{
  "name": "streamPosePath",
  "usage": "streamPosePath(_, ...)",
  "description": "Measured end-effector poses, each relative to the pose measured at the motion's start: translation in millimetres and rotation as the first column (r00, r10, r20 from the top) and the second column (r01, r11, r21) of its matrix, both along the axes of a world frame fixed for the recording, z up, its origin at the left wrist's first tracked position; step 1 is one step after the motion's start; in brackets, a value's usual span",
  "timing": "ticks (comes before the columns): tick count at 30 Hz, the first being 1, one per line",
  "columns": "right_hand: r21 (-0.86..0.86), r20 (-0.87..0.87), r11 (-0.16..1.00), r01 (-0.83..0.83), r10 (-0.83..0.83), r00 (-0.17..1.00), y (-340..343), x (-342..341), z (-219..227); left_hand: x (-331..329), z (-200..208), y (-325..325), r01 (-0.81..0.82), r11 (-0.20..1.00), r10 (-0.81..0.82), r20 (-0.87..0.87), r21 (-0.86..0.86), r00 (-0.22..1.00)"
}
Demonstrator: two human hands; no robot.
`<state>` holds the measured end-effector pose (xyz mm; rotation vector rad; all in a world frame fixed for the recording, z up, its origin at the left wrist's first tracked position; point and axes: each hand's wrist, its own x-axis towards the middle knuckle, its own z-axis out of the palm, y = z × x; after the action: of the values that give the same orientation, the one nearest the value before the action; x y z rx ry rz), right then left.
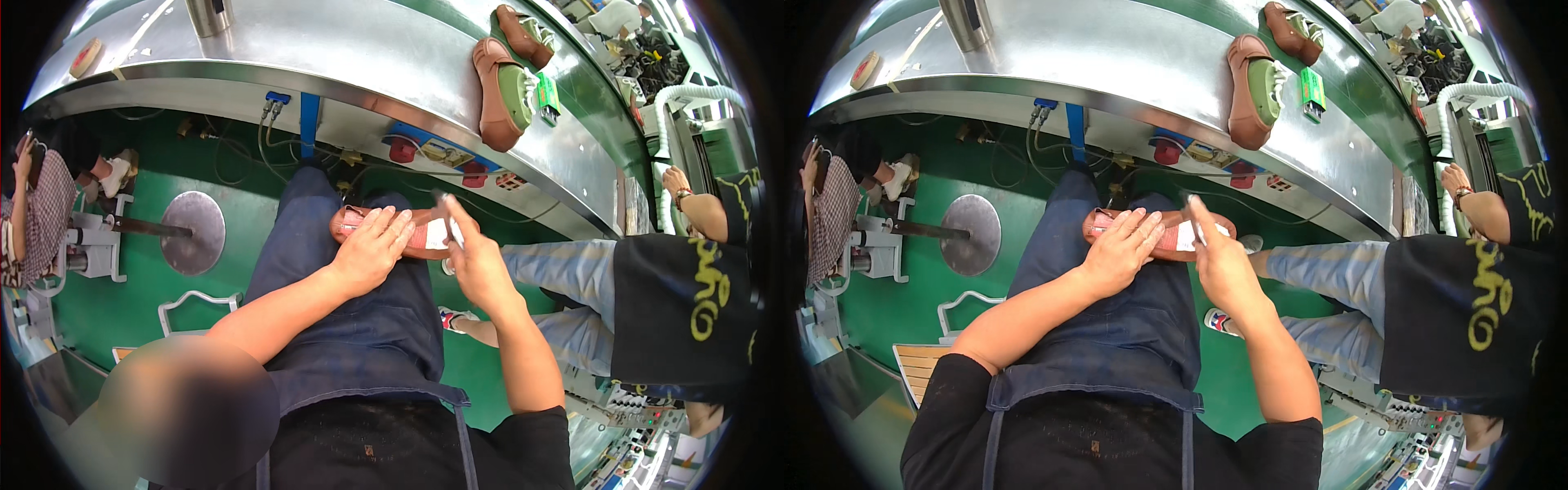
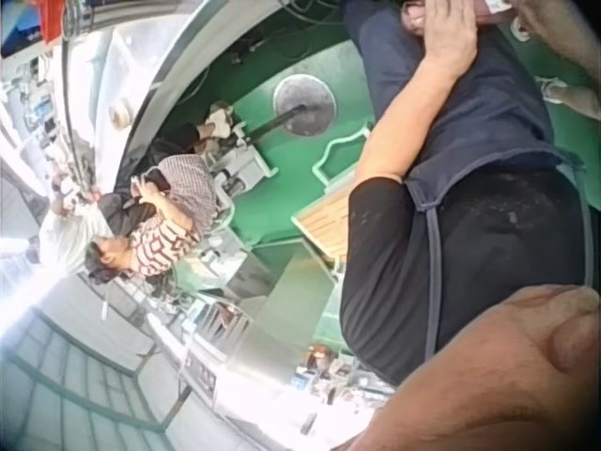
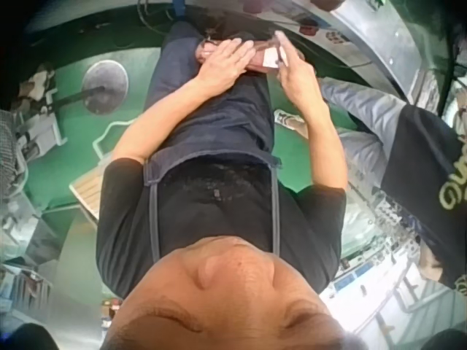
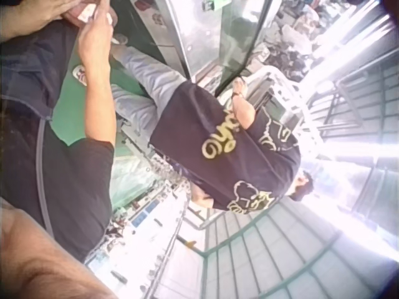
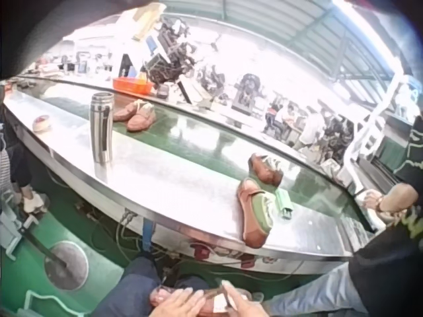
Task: Using a specialty cutting tool to trim and refine the edges of shoe components on a last.
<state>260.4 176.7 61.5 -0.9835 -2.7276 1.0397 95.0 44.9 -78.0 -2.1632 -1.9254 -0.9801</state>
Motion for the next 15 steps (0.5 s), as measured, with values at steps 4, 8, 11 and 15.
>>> streamPosePath(4, 0.115, -0.171, 0.992, 0.050, -0.030, 0.985, -7, 11, -33, 2, -2, 1, 0.008, 0.999, -0.009, 0.025, 0.053, 1.000)
streamPosePath(8, 0.118, 0.159, 0.993, -0.027, 0.008, 0.987, 0, 12, -16, -2, -6, -1, 0.001, 0.997, -0.002, 0.010, 0.079, 1.000)
streamPosePath(11, 0.095, -0.038, 0.991, 0.099, -0.095, 0.995, -14, 1, -17, -3, -9, -3, -0.015, 0.991, 0.013, 0.016, 0.129, 1.000)
streamPosePath(15, 0.098, 0.137, 0.995, 0.014, -0.027, 0.990, -18, 9, -33, -4, -11, -1, 0.025, 0.980, -0.035, 0.046, 0.199, 0.998)
